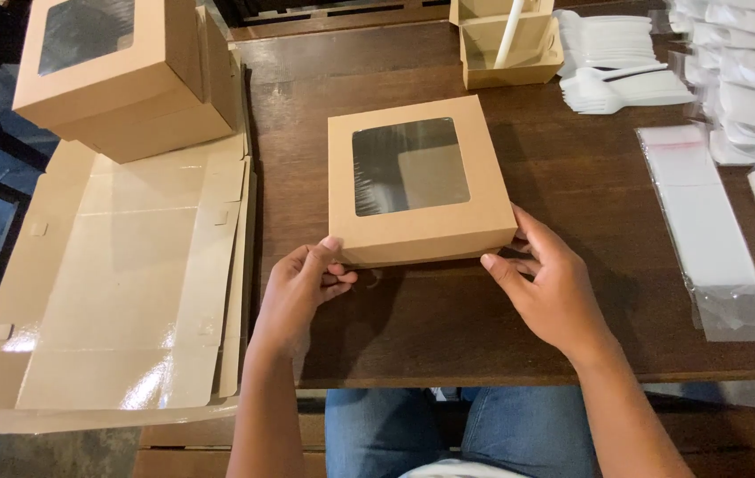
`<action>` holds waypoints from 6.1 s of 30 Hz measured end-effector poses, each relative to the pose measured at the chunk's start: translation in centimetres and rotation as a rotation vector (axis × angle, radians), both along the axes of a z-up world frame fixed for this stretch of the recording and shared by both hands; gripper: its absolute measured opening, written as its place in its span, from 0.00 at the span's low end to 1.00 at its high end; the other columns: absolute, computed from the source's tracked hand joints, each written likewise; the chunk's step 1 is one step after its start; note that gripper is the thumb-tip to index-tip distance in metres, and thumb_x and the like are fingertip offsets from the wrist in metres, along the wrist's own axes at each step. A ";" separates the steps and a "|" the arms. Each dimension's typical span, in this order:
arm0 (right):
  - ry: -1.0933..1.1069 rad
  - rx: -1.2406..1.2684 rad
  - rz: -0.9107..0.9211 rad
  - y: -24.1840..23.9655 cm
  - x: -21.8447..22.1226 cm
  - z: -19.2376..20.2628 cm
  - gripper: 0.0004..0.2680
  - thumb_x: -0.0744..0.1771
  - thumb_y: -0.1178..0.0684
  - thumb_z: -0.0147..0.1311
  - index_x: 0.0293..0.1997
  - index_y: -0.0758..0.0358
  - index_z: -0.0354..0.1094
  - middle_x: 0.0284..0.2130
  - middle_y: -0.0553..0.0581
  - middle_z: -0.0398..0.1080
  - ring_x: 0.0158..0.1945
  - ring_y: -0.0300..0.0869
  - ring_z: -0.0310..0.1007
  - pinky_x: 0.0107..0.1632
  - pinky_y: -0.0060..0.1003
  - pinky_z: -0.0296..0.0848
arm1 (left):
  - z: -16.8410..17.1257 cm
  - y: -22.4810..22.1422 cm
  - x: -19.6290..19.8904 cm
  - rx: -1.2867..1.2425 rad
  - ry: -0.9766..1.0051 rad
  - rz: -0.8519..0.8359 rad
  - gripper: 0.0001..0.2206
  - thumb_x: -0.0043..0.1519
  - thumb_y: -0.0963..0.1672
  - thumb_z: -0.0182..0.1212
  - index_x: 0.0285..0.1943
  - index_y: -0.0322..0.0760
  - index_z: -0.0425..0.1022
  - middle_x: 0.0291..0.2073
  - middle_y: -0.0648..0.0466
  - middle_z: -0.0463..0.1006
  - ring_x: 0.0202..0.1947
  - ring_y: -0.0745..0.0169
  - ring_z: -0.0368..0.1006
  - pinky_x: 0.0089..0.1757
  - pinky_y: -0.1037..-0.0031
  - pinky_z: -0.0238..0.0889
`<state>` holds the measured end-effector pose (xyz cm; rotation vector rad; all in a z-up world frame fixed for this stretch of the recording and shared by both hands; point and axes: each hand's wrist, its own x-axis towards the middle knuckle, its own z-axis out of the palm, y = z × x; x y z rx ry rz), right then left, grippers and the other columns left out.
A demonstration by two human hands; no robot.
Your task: Assembling cardboard pastry boxes by folding and tucking flaps, then stacking the finished products.
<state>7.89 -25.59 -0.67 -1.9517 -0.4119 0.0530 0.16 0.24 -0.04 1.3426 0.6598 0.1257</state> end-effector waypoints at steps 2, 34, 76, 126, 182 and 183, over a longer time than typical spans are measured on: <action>0.003 -0.003 0.009 0.0 -0.2 0.1 0.24 0.66 0.59 0.58 0.72 0.71 0.56 0.59 0.76 0.65 0.59 0.65 0.70 0.53 0.54 0.77 | -0.4 0.1 0.1 -0.007 0.013 0.004 0.19 0.64 0.49 0.63 0.39 0.20 0.73 0.30 0.42 0.71 0.35 0.47 0.80 0.46 0.53 0.78; -0.248 0.111 -0.032 1.6 -1.4 -4.3 0.04 0.66 0.57 0.62 0.42 0.63 0.81 0.38 0.61 0.79 0.44 0.51 0.82 0.41 0.40 0.83 | -0.3 -2.4 2.4 0.864 -0.151 -0.120 0.44 0.51 0.57 0.76 0.74 0.38 0.60 0.67 0.30 0.51 0.70 0.16 0.50 0.65 0.37 0.45; -0.468 -0.053 0.046 1.7 -2.1 -4.3 0.06 0.67 0.64 0.54 0.41 0.64 0.79 0.28 0.59 0.74 0.32 0.50 0.78 0.32 0.36 0.78 | -4.6 -6.1 3.9 1.693 -0.878 -0.227 0.26 0.53 0.47 0.74 0.62 0.38 0.79 0.57 0.48 0.81 0.61 0.50 0.74 0.65 0.46 0.52; -0.170 -0.167 0.077 0.5 4.5 0.9 0.21 0.72 0.49 0.41 0.76 0.65 0.50 0.73 0.74 0.47 0.75 0.67 0.44 0.71 0.62 0.48 | -0.3 -0.4 4.8 1.113 -0.225 -0.158 0.28 0.70 0.47 0.46 0.79 0.30 0.52 0.73 0.28 0.54 0.74 0.24 0.46 0.67 0.43 0.39; 0.242 0.394 -0.192 1.2 6.1 -2.1 0.19 0.73 0.51 0.34 0.71 0.70 0.57 0.68 0.72 0.59 0.75 0.55 0.53 0.75 0.49 0.47 | 1.9 -5.6 4.7 0.305 -0.032 0.006 0.34 0.68 0.45 0.42 0.83 0.37 0.30 0.79 0.34 0.40 0.78 0.39 0.39 0.70 0.50 0.39; 0.275 0.348 -0.153 1.0 6.9 -2.0 0.20 0.73 0.47 0.35 0.70 0.68 0.58 0.70 0.71 0.57 0.76 0.57 0.50 0.75 0.52 0.44 | 0.9 -5.4 4.2 0.450 -0.096 0.031 0.37 0.66 0.43 0.48 0.81 0.30 0.30 0.78 0.29 0.32 0.77 0.34 0.29 0.69 0.48 0.28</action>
